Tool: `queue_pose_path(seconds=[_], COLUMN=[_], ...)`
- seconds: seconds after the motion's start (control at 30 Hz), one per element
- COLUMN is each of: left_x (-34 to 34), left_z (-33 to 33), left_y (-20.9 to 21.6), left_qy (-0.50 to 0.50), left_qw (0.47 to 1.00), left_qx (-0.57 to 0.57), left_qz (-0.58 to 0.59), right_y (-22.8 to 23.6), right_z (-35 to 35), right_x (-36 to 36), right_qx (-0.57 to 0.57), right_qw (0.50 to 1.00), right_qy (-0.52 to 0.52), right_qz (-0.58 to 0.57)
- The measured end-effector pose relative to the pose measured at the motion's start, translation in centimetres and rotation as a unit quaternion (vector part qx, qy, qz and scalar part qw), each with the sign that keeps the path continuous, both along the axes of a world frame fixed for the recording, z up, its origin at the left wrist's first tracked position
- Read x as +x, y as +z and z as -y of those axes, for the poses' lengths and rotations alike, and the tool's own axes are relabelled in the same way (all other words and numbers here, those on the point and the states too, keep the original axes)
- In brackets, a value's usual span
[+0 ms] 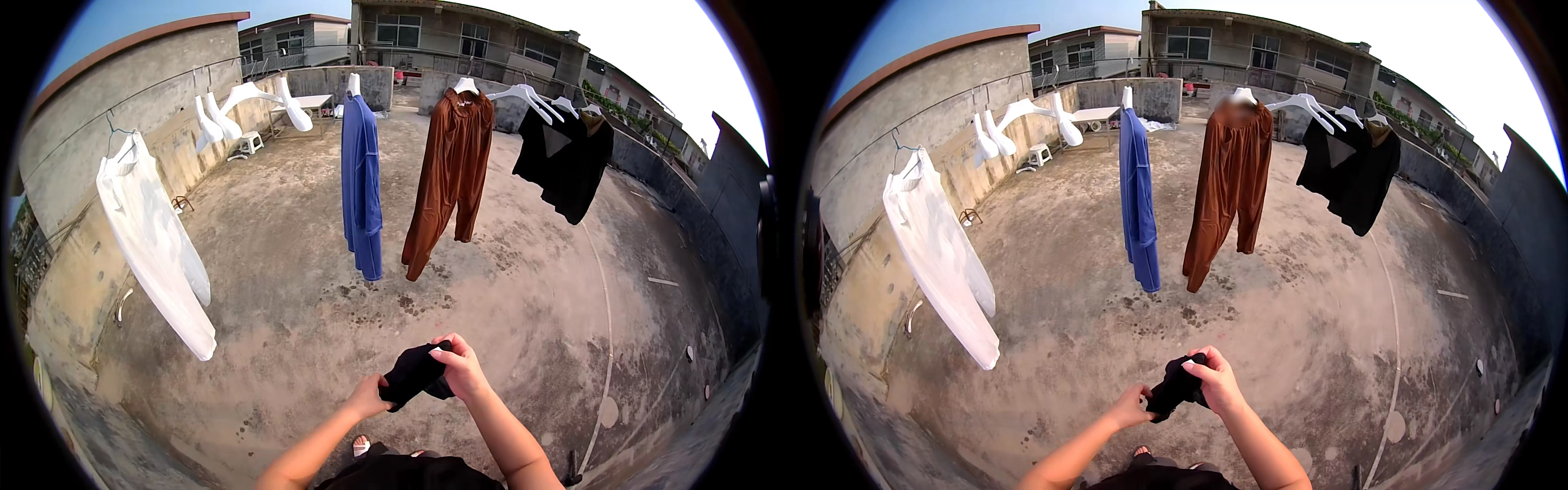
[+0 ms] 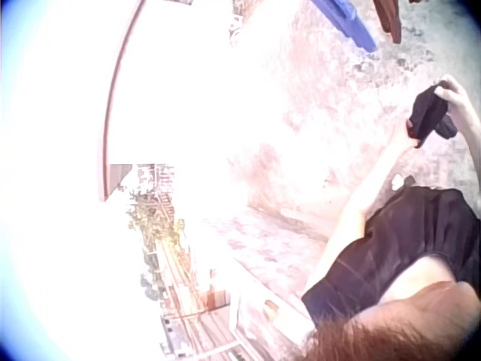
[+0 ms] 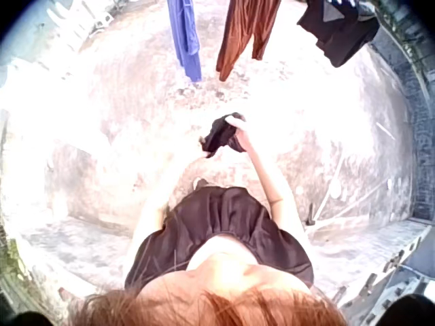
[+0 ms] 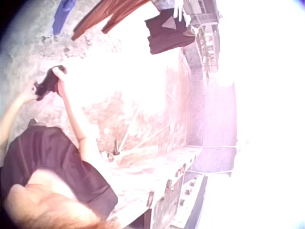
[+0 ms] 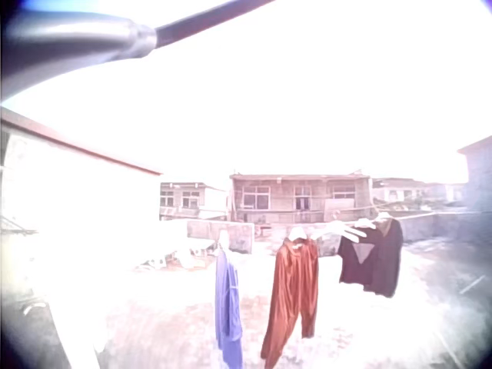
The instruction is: The person hangs wet clothes on a rooftop clothesline using white plastic hangers. They retrieve a black t-shirt and a blue shirt from a basin, wring out the excess water, place them on hangers, and hang them on the line alongside other drying garments.
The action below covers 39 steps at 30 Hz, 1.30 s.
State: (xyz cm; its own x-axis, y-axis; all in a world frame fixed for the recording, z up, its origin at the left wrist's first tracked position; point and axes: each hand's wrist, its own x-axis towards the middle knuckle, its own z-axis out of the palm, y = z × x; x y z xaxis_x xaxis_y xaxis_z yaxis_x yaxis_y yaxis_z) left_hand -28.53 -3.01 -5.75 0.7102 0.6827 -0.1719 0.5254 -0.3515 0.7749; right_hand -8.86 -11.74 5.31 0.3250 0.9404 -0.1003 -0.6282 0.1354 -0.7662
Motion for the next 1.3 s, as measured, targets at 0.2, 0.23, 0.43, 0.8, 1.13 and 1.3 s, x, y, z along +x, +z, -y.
queue_pose_path(seconds=[0.2,0.23,0.43,0.8,1.13,1.3], left_x=[3.3,3.2,-1.0,-6.5,-9.3,-8.6], left_z=[-0.5,-1.7,-9.5,-15.4,-12.1,-16.0], left_y=[3.3,3.6,3.8,12.3,6.0,2.0], left_qy=[0.062,0.054,0.19,0.198,0.172,0.305], left_qw=[0.955,0.964,0.935,0.912,0.964,0.928], left_qx=[-0.003,-0.04,-0.02,0.319,0.166,-0.066], left_qz=[0.291,0.256,0.3,0.166,0.121,0.202], right_y=[1.6,1.6,2.2,-2.5,-5.5,-7.7], right_z=[-1.6,-1.8,-3.0,-6.4,-7.3,-8.6], right_x=[-1.4,-1.6,3.1,6.2,-0.9,3.0], right_qx=[-0.017,-0.019,-0.163,-0.202,-0.067,-0.195], right_qw=[0.993,0.992,0.707,0.829,0.697,0.794], right_qy=[0.017,0.009,-0.271,-0.033,-0.084,-0.155], right_qz=[0.114,0.127,0.633,0.52,0.709,0.554])
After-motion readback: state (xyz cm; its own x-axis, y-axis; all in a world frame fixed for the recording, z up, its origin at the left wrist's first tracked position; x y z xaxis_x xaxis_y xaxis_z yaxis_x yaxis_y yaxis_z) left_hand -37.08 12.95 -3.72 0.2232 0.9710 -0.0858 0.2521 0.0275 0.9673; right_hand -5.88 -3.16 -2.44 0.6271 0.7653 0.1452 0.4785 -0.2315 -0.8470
